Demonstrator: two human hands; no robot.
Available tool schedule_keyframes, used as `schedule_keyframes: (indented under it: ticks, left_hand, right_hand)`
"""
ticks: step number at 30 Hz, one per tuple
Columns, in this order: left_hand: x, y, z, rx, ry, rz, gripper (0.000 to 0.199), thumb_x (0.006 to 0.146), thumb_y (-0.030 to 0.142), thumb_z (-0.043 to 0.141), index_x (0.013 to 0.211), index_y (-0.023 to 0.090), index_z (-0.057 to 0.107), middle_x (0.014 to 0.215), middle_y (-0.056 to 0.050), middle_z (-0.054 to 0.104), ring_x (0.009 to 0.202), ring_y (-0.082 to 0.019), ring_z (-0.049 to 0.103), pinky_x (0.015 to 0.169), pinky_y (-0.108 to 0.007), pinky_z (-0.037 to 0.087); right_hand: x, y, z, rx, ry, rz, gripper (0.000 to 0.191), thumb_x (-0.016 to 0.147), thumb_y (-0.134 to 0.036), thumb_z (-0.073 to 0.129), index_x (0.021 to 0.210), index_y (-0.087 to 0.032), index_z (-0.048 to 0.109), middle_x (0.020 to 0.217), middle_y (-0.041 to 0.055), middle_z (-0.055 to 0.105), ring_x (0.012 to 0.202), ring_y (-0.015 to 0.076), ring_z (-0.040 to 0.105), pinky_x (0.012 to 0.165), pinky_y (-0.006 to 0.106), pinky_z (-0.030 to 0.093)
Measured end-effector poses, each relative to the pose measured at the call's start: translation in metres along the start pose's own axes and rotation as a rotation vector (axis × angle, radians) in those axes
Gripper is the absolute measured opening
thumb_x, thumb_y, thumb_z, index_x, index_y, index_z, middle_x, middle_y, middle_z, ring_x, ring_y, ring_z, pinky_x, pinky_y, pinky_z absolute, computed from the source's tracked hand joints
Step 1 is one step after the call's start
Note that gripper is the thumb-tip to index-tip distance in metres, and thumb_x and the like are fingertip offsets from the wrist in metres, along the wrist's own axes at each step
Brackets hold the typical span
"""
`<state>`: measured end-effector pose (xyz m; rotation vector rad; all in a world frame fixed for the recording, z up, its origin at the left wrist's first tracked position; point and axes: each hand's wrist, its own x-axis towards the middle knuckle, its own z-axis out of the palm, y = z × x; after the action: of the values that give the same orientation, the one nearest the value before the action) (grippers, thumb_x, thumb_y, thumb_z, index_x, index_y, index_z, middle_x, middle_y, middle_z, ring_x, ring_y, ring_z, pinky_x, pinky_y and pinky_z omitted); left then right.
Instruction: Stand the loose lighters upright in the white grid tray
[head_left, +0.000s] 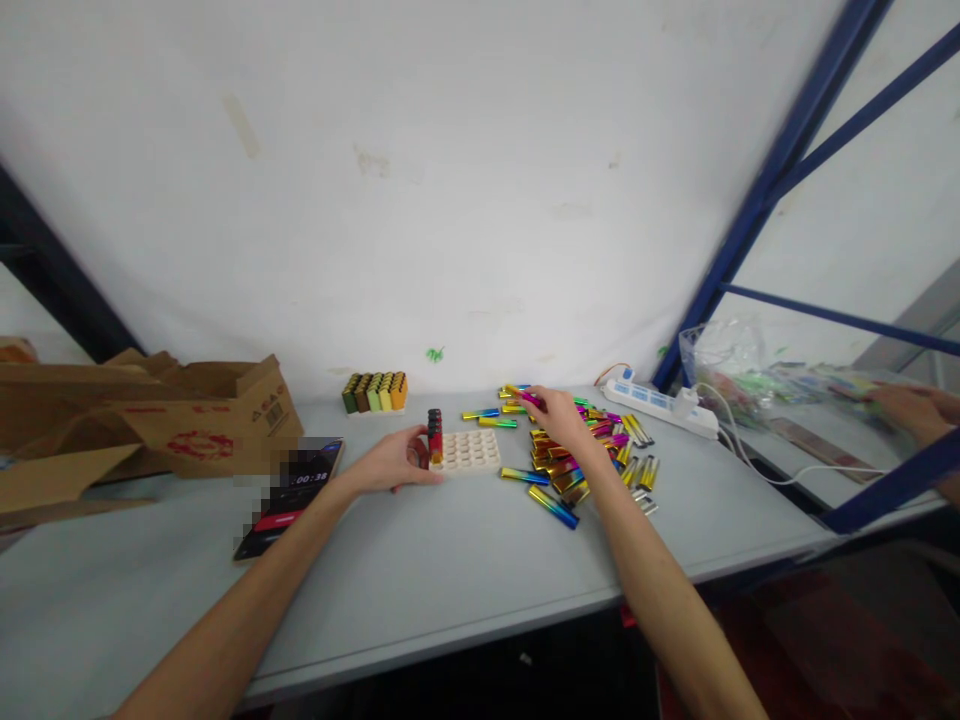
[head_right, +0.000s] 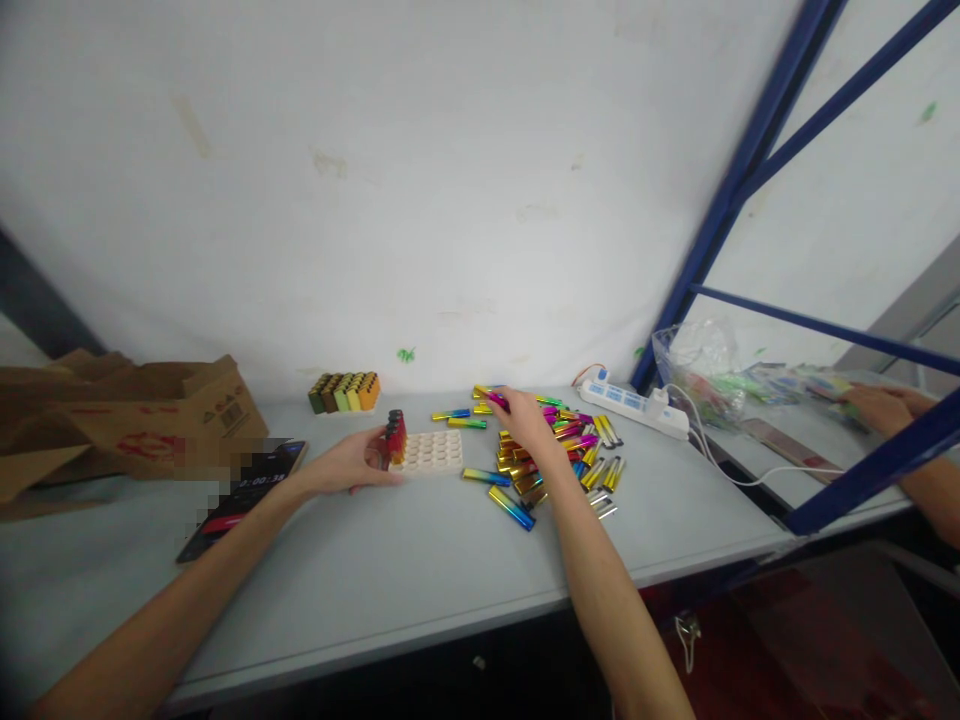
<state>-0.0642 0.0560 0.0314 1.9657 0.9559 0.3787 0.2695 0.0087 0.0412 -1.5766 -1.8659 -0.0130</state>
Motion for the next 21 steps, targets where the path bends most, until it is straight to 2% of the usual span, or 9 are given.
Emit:
schedule_keyframes:
  ticks: [4, 7, 10, 12, 14, 16, 21]
  left_hand:
    - [0.002, -0.005, 0.001, 0.012, 0.004, 0.021, 0.075, 0.061, 0.055, 0.087, 0.118, 0.017, 0.056, 0.086, 0.000, 0.067, 0.053, -0.011, 0.054, 0.035, -0.022, 0.040]
    - [0.006, -0.014, 0.002, -0.015, 0.036, 0.057, 0.072, 0.058, 0.053, 0.090, 0.113, 0.018, 0.059, 0.086, -0.001, 0.070, 0.057, -0.014, 0.058, 0.044, -0.024, 0.045]
    - [0.010, -0.022, 0.005, -0.041, 0.089, 0.120, 0.072, 0.053, 0.048, 0.093, 0.110, 0.018, 0.061, 0.085, -0.002, 0.071, 0.069, -0.018, 0.064, 0.059, -0.028, 0.051]
    - [0.012, -0.026, 0.007, -0.035, 0.109, 0.140, 0.072, 0.053, 0.048, 0.092, 0.111, 0.019, 0.062, 0.085, -0.002, 0.071, 0.074, -0.020, 0.065, 0.064, -0.030, 0.052]
    - [0.013, -0.027, 0.010, -0.021, 0.125, 0.147, 0.071, 0.054, 0.049, 0.092, 0.111, 0.019, 0.062, 0.085, -0.002, 0.072, 0.074, -0.021, 0.065, 0.064, -0.030, 0.051]
    - [0.014, -0.027, 0.011, 0.008, 0.140, 0.147, 0.070, 0.054, 0.050, 0.092, 0.110, 0.019, 0.062, 0.083, -0.002, 0.071, 0.073, -0.021, 0.065, 0.063, -0.030, 0.049]
    - [0.013, -0.023, 0.012, 0.094, 0.170, 0.123, 0.073, 0.054, 0.057, 0.090, 0.108, 0.018, 0.061, 0.079, 0.000, 0.069, 0.068, -0.020, 0.062, 0.059, -0.028, 0.044]
  right_hand:
    - [0.001, -0.008, 0.003, 0.238, 0.136, 0.063, 0.036, 0.093, -0.048, 0.065, 0.113, -0.018, 0.071, 0.067, -0.0024, 0.060, 0.060, 0.0151, 0.050, 0.065, 0.027, 0.040]
    - [0.003, -0.018, 0.011, 0.522, 0.171, 0.141, 0.040, 0.083, -0.057, 0.073, 0.088, -0.018, 0.069, 0.064, -0.0039, 0.054, 0.060, 0.0133, 0.048, 0.061, 0.026, 0.041]
    - [0.002, -0.031, 0.021, 0.886, 0.084, 0.227, 0.043, 0.079, -0.060, 0.077, 0.080, -0.019, 0.064, 0.077, 0.0003, 0.064, 0.072, 0.0154, 0.060, 0.072, 0.028, 0.051]
    - [0.000, -0.042, 0.025, 1.123, -0.010, 0.272, 0.041, 0.079, -0.058, 0.078, 0.089, -0.020, 0.064, 0.095, 0.0035, 0.071, 0.083, 0.0176, 0.067, 0.082, 0.032, 0.055]
    - [-0.003, -0.051, 0.028, 1.282, -0.102, 0.280, 0.040, 0.081, -0.056, 0.077, 0.095, -0.022, 0.061, 0.102, 0.0044, 0.073, 0.083, 0.0181, 0.070, 0.084, 0.036, 0.057]
    - [-0.005, -0.057, 0.029, 1.324, -0.148, 0.248, 0.040, 0.083, -0.055, 0.076, 0.099, -0.023, 0.060, 0.094, 0.0032, 0.074, 0.076, 0.0165, 0.069, 0.079, 0.034, 0.057]
    - [-0.004, -0.062, 0.034, 1.301, -0.113, 0.208, 0.044, 0.087, -0.059, 0.070, 0.111, -0.023, 0.060, 0.070, -0.0052, 0.061, 0.058, 0.0109, 0.057, 0.058, 0.023, 0.047]
